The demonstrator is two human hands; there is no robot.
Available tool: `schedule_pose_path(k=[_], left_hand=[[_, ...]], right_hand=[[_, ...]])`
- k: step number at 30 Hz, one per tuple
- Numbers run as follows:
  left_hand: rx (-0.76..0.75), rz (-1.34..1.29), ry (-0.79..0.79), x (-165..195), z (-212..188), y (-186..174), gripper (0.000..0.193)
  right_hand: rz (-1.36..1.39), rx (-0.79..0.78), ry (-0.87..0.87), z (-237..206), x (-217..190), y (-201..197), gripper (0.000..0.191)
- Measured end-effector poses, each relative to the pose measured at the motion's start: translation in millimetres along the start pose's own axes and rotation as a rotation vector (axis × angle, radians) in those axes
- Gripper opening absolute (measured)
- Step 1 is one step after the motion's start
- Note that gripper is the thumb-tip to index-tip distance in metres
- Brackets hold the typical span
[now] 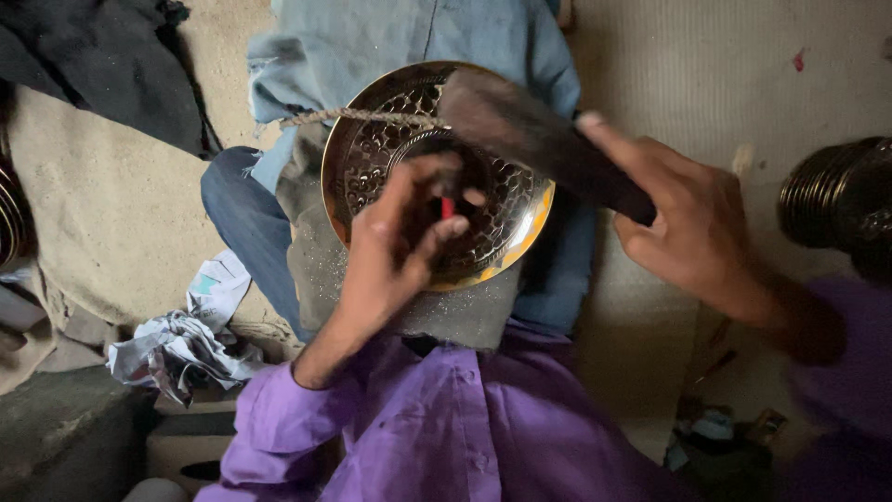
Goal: The person sits cross-legged on the floor with an ornate brass plate resting on a cloth pad on their lap. They hold a red-handled chisel against the plate's embossed surface and strike it with a wooden mallet, repositioning the chisel repeatedly to work the decorative pattern.
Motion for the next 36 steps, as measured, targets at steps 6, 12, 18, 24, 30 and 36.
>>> schedule_pose_path(k=[6, 12, 18, 24, 30, 36], left_hand=[[-0.099, -0.023, -0.029, -3.4, 2.0, 1.4, 0.05], [-0.202, 0.105, 0.079, 4.4, 6.3, 4.0, 0.052], [-0.264, 0.171, 0.132, 8.3, 8.9, 4.2, 0.052], [-0.305, 0.162, 0.138, 9.4, 9.7, 7.3, 0.049], [-0.287, 0.179, 0.097, 5.3, 10.4, 6.8, 0.052], [-0.288, 0.183, 0.13, 6.1, 11.1, 5.7, 0.053]], right_hand=[[0.65, 0.494, 0.066, -49.6, 25.5, 60.7, 0.073], [1.013, 0.588, 0.294, -77.3, 54.2, 147.9, 0.063], [0.846, 0.481, 0.266, -88.5, 55.2, 115.2, 0.063], [0.192, 0.457, 0.123, -71.2, 31.4, 40.9, 0.083], [0.624, 0.487, 0.157, -64.5, 18.3, 15.4, 0.058], [0.461, 0.177, 0.172, -42.4, 23.6, 33.0, 0.086]])
Point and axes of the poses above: each hand's wrist, its own z-axis towards the middle knuckle, its own y-axis out of the palm, x = y × z, the point moved 8 cm from there along z, towards the middle knuckle, and after that the axes turned 4 degrees about -y, right-handed, at the moved point
